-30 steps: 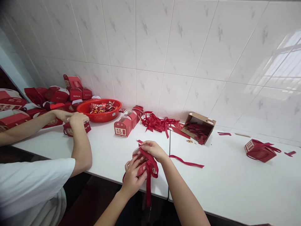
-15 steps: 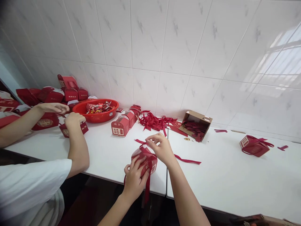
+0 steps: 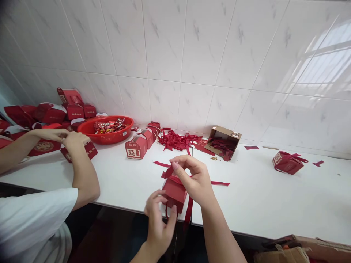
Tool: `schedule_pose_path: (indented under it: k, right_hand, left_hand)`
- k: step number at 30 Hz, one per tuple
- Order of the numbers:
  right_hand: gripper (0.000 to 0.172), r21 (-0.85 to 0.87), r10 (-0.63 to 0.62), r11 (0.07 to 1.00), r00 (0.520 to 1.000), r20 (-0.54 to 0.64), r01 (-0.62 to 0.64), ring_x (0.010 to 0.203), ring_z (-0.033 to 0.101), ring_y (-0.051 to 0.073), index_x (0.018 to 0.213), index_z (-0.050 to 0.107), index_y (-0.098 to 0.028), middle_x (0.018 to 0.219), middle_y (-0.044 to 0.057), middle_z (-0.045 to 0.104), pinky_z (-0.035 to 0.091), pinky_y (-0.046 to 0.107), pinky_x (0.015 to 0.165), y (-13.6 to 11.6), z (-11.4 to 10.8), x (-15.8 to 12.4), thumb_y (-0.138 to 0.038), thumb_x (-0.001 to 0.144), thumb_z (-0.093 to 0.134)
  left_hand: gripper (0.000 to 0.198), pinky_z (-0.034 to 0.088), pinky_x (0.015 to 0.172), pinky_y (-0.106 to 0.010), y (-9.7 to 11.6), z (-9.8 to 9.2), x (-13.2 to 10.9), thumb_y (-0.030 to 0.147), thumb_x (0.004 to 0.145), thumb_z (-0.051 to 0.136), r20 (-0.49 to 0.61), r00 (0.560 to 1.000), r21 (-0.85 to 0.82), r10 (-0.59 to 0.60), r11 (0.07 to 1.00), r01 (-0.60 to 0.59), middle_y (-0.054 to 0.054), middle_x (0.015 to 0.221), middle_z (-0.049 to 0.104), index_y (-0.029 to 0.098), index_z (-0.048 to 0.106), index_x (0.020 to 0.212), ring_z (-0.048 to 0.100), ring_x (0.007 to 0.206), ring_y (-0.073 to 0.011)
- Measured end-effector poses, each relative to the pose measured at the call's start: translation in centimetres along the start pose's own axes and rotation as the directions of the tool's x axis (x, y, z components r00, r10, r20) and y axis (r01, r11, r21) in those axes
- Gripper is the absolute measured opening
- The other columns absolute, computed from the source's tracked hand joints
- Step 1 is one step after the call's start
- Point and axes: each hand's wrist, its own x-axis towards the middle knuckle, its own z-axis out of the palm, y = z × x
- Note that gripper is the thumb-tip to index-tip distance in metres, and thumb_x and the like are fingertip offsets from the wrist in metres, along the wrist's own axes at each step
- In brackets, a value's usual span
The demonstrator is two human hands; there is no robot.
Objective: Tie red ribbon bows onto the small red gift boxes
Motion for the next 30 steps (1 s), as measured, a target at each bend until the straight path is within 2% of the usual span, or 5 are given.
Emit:
schedule_pose_path:
  k: [3, 9, 21, 26, 30]
  right_hand:
    - [0.017, 0.018, 0.016, 1.0, 0.999, 0.031, -0.017, 0.059, 0.058, 0.012, 0.087, 0.067, -0.02, 0.07, 0.002, 0.063, 0.049, 0.025, 0.058, -0.2, -0.1, -0.3, -0.035, 0.084, 0.06]
    - [0.018, -0.016, 0.036, 0.999, 0.992, 0.124, -0.035, 0.064, 0.056, 0.013, 0.093, 0.066, -0.02, 0.072, 0.002, 0.062, 0.046, 0.026, 0.062, -0.7, 1.1, -0.8, -0.034, 0.085, 0.059]
    - [0.046, -0.27, 0.538, 0.786, 0.83, -0.148, -0.557, 0.051, 0.042, 0.016, 0.067, 0.057, -0.02, 0.052, -0.002, 0.044, 0.033, 0.028, 0.051, 9.5, -1.3, -10.5, -0.057, 0.087, 0.039]
    - [0.05, 0.108, 0.648, 0.756, 0.715, -0.261, -0.645, 0.043, 0.04, 0.014, 0.059, 0.053, -0.022, 0.052, -0.001, 0.048, 0.03, 0.026, 0.042, 11.8, -1.3, -9.9, -0.064, 0.083, 0.04]
    - [0.035, 0.615, 0.691, 0.672, 0.647, -0.322, -0.412, 0.056, 0.053, 0.011, 0.085, 0.064, -0.022, 0.085, 0.002, 0.062, 0.04, 0.022, 0.045, 12.1, -2.2, -8.4, -0.056, 0.074, 0.063]
  left_hand:
    - [0.039, 0.038, 0.093, -0.044, -0.1, -2.3, 3.6, 0.027, 0.082, 0.055, -0.188, 0.982, -0.025, 0.004, 1.0, -0.008, -0.012, 0.111, 0.049, 0.02, 0.039, 0.117, 0.047, 0.11, -0.0267]
    - [0.021, 0.033, 0.097, -0.044, -0.8, -4.4, 10.6, 0.026, 0.087, 0.051, 0.21, 0.956, 0.044, 0.205, 0.975, -0.218, -0.002, 0.104, 0.067, 0.029, 0.067, 0.1, 0.053, 0.108, -0.0242]
    - [0.039, 0.044, 0.09, -0.033, -3.3, -6.1, 12.0, 0.046, 0.083, 0.055, 0.181, 0.923, -0.462, -0.341, 0.799, 0.385, -0.007, 0.095, 0.073, 0.017, 0.071, 0.103, 0.062, 0.098, -0.0247]
    - [0.04, 0.047, 0.086, -0.032, -3.2, -6.0, 11.7, 0.047, 0.082, 0.057, 0.242, 0.899, -0.572, -0.364, 0.695, 0.435, -0.009, 0.096, 0.073, 0.016, 0.072, 0.101, 0.062, 0.098, -0.0243]
    - [0.045, 0.051, 0.075, -0.03, -3.1, -6.4, 12.0, 0.051, 0.08, 0.058, 0.272, 0.878, -0.63, -0.394, 0.617, 0.472, -0.013, 0.097, 0.072, 0.012, 0.072, 0.098, 0.064, 0.094, -0.025]
